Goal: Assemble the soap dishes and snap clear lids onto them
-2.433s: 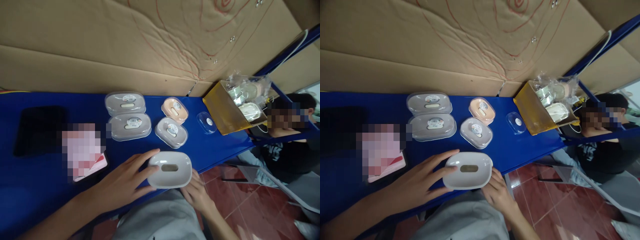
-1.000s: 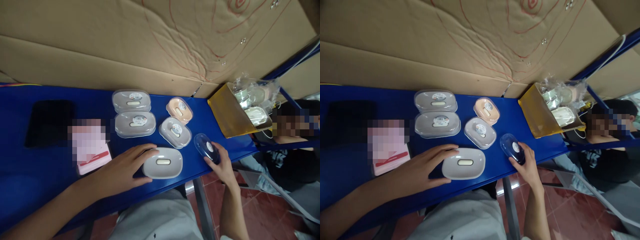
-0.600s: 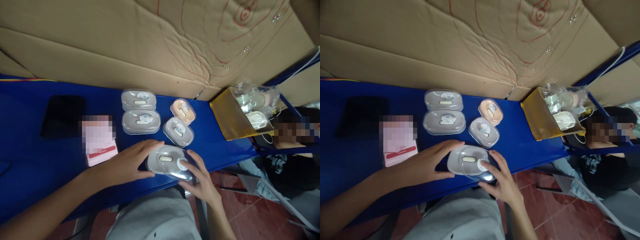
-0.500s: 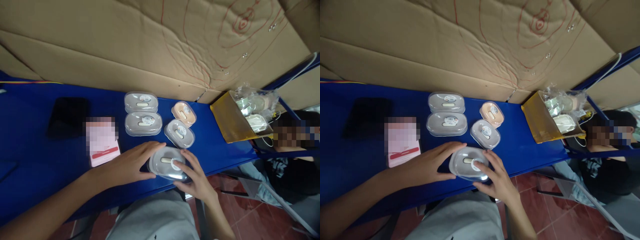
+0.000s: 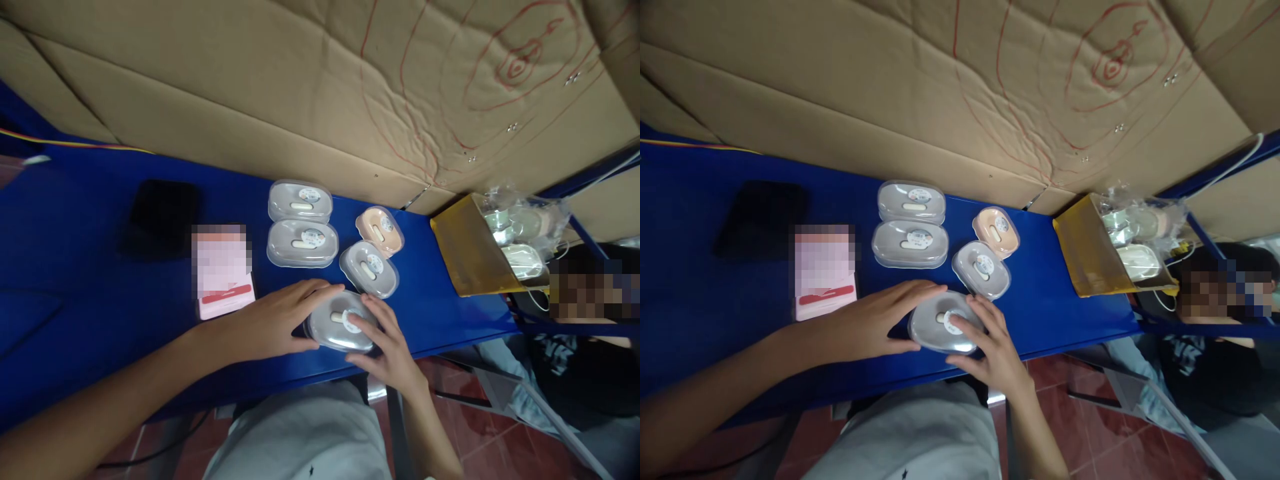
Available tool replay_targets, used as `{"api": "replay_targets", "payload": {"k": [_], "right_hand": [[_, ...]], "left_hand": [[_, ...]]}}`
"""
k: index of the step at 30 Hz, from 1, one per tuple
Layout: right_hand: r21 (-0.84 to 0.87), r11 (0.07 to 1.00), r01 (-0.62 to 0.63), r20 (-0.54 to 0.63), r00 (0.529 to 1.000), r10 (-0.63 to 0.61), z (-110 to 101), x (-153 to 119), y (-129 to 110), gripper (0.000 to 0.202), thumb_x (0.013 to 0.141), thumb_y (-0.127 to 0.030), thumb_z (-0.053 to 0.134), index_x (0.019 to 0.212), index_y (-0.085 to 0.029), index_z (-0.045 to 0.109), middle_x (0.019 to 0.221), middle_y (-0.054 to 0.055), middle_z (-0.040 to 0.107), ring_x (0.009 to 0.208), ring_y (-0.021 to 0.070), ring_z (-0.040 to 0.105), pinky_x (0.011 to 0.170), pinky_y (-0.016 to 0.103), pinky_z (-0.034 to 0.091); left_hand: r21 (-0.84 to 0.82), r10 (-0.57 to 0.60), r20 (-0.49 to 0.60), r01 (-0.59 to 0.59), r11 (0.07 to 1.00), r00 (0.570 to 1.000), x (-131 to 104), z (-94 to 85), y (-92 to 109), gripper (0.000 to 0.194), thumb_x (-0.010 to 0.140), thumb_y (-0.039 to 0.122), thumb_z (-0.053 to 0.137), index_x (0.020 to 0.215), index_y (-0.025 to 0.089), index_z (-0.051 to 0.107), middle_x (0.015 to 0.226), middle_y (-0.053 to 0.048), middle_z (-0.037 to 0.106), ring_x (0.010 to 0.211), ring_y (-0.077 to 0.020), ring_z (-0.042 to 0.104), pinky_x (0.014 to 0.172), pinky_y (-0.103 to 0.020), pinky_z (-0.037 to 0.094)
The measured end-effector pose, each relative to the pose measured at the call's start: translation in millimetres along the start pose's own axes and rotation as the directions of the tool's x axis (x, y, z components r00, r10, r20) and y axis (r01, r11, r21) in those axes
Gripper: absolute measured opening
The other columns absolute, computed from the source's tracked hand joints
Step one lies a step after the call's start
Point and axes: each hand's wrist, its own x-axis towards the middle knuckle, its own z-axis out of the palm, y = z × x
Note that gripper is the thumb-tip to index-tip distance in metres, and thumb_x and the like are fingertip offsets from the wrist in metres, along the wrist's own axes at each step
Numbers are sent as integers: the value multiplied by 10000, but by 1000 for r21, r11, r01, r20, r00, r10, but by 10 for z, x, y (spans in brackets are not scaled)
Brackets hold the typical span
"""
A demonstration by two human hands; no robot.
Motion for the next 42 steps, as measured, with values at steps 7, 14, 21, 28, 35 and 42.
{"api": "replay_targets", "payload": {"k": [7, 14, 21, 28, 35, 42], "right_hand": [[40, 999, 19, -7, 1000, -19, -60, 24, 38, 611, 1048, -490, 715, 1619, -358, 543, 1732, 109, 456, 1609, 381, 433, 1265, 660, 455], [11, 1000, 24, 41, 999, -24, -84, -14, 75, 656, 1048, -474, 717, 1654, -344, 501, 1743, 123, 448, 1586, 375, 478, 1238, 627, 499], [-81, 996, 36, 106, 994, -27, -167, 17, -83, 685, 1033, -352, 737, 1667, -357, 477, 1790, 85, 365, 1641, 393, 372, 1250, 676, 476], [-118, 992, 49, 68, 997, -42, -64, -4, -5, 774, 1021, -380, 760, 1706, -401, 401, 1806, 66, 336, 1625, 409, 400, 1223, 679, 508], [-208, 976, 60, 22, 998, -57, 20, -58, -32, 763, 1044, -431, 729, 1719, -398, 374, 1791, 81, 367, 1619, 404, 403, 1212, 654, 511], [-360, 922, -140, -94, 989, 113, 78, 83, -13, 703, 1088, -386, 652, 1724, -369, 354, 1707, 125, 495, 1536, 397, 504, 1168, 631, 503]], "left_hand": [[-34, 21, 3, -21, 999, 1000, 28, -23, 6, 957, 928, 265, 826, 1706, 346, 275, 1696, -128, 481, 1551, -313, 514, 1242, -476, 463], [-33, 58, -50, -60, 998, 997, 29, -15, -3, 952, 905, 250, 826, 1697, 356, 307, 1663, -113, 531, 1519, -308, 557, 1216, -469, 492], [-37, 63, -27, -64, 997, 998, 21, -19, 12, 945, 912, 233, 825, 1699, 342, 312, 1677, -116, 512, 1536, -310, 530, 1241, -479, 468], [-51, 61, -33, -62, 997, 998, 31, -44, 14, 918, 911, 231, 819, 1686, 356, 344, 1660, -92, 532, 1515, -303, 551, 1223, -459, 482], [-15, 71, -40, -72, 997, 997, 10, -11, -7, 933, 915, 249, 817, 1700, 367, 326, 1656, -81, 535, 1490, -289, 579, 1203, -429, 510], [434, 155, -340, 9, 901, 927, 56, -263, 16, 416, 1056, 331, 633, 1465, 258, 646, 1622, -154, 549, 1492, -411, 538, 1256, -633, 414]]}}
